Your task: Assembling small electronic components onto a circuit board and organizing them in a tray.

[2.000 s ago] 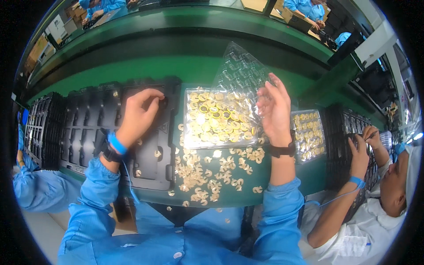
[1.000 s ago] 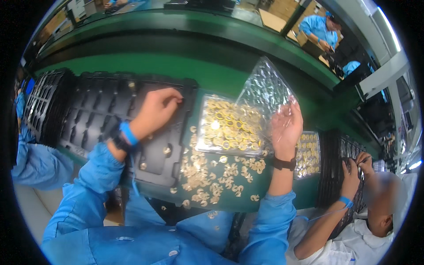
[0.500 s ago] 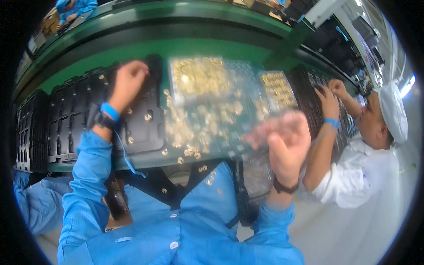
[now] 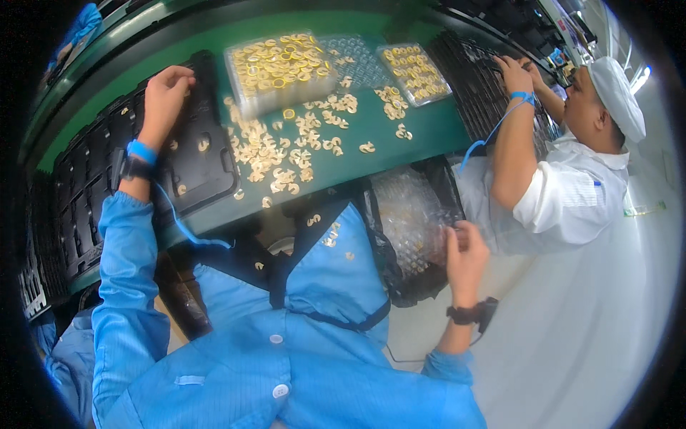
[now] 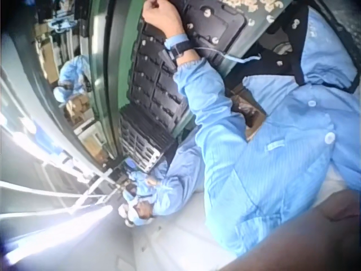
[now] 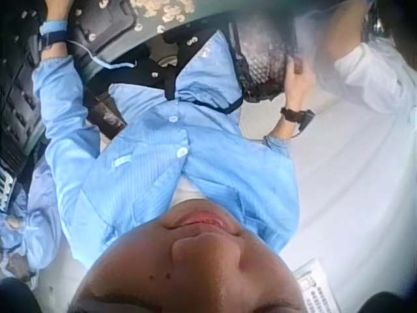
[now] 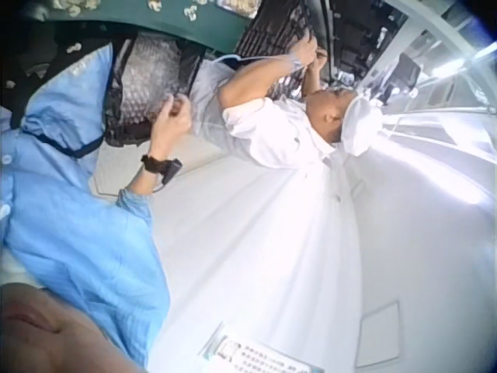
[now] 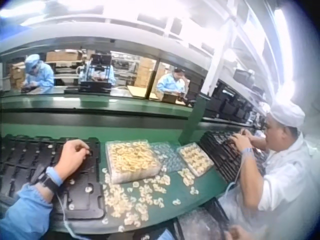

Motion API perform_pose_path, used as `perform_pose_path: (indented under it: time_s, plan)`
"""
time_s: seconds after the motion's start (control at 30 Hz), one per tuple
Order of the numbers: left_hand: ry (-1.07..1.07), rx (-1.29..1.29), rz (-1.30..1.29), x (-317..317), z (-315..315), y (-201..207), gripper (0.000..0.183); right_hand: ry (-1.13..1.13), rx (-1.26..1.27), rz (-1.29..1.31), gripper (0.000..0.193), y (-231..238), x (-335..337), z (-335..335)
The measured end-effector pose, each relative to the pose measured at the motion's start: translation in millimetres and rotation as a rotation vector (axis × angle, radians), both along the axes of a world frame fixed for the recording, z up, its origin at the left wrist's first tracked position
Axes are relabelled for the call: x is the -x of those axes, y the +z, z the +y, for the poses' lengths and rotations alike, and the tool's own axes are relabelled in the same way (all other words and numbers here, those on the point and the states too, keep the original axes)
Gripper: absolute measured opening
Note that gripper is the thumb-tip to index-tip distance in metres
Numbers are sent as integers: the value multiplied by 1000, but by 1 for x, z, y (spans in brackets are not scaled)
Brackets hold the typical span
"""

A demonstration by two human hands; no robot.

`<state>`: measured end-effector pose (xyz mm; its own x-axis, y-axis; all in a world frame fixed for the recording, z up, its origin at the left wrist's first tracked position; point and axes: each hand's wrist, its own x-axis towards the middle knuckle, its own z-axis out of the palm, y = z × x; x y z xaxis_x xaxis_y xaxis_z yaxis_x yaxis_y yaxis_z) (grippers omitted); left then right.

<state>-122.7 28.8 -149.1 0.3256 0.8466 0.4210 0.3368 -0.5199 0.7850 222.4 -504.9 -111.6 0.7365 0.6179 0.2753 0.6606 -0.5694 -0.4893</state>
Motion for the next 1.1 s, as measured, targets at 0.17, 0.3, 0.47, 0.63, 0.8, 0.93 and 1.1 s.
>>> perform_pose_path:
  time_s: [0.17,0.3,0.47,0.63,0.8,0.93,1.1]
  plan:
    - [10,-4,-22,-7,-6,5,25,-9,-15,28,18,-79,-37,10]
    - [22,-28,-24,-3,-7,5,24,66,-4,-4,15,-92,-57,15]
    - [19,-14,-47,-4,-2,0,23,-41,-19,254,16,-51,-53,22]
    - [40,-18,-17,2,-4,4,23,-144,-89,53,17,-6,-35,35]
    - [22,-35,-26,-5,-8,9,23,127,239,-251,30,-70,-57,20]
    - [25,46,-57,-14,-10,6,24,69,614,73,61,-116,-57,24]
    - [30,48,-69,-3,-4,7,24,215,250,-253,52,-62,-20,48]
